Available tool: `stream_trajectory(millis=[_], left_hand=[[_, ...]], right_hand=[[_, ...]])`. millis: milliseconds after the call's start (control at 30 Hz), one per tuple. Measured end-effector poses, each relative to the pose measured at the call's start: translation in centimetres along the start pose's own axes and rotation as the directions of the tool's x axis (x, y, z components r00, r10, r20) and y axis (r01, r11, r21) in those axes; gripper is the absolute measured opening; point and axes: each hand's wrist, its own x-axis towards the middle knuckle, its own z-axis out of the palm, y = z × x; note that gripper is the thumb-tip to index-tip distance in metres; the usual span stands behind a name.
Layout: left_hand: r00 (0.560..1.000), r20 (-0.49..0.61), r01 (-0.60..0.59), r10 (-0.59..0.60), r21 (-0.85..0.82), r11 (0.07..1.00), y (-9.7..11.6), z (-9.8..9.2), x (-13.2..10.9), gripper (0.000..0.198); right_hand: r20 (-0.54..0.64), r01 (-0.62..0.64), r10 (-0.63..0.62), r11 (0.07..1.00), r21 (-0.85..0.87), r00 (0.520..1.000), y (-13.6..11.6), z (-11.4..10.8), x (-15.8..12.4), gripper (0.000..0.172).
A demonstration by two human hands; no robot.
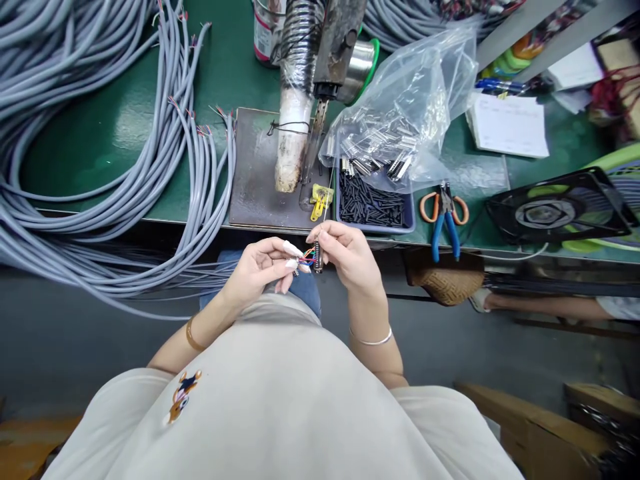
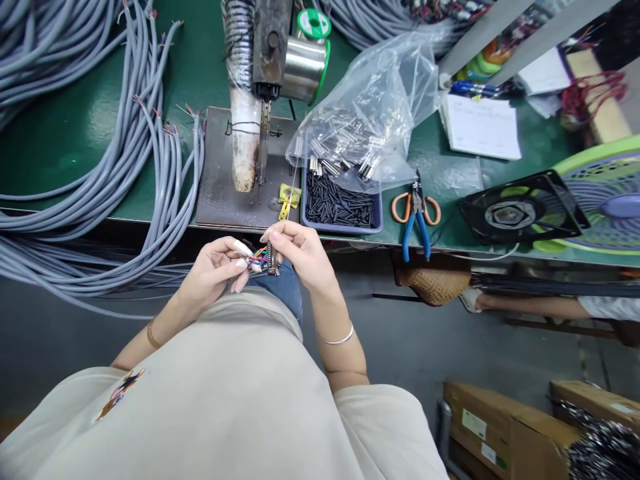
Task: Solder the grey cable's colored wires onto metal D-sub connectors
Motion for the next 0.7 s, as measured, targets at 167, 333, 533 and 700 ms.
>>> stream_trajectory(millis=[167,333,533,700], left_hand=[[0.993,-0.096,-0.064,0.072,0.083,0.994,-0.1,0.3,-0.1,0.023],[0.976,-0.176,-0.095,0.129,0.189,0.977,-0.5,0.6,0.0,0.023],[0.952,-0.214,-0.125,0.220,0.384,0.915,-1.4,0.7,0.5,0.018],[0.963,-0.210,-0.090,0.169,0.343,0.935,-1.3,0.9,0.7,0.025]], right_hand=[[-0.156,0.068,-0.103,0.974,-0.215,0.982,-0.2,0.6,-0.9,0.038],[-0.315,0.150,-0.339,0.854,-0.498,0.886,-1.0,0.3,-3.0,0.024],[0.024,0.284,-0.375,0.657,-0.699,0.927,-1.2,0.6,-3.5,0.011],[0.018,0.214,-0.249,0.791,-0.573,0.968,-0.3,1.0,-2.2,0.018]])
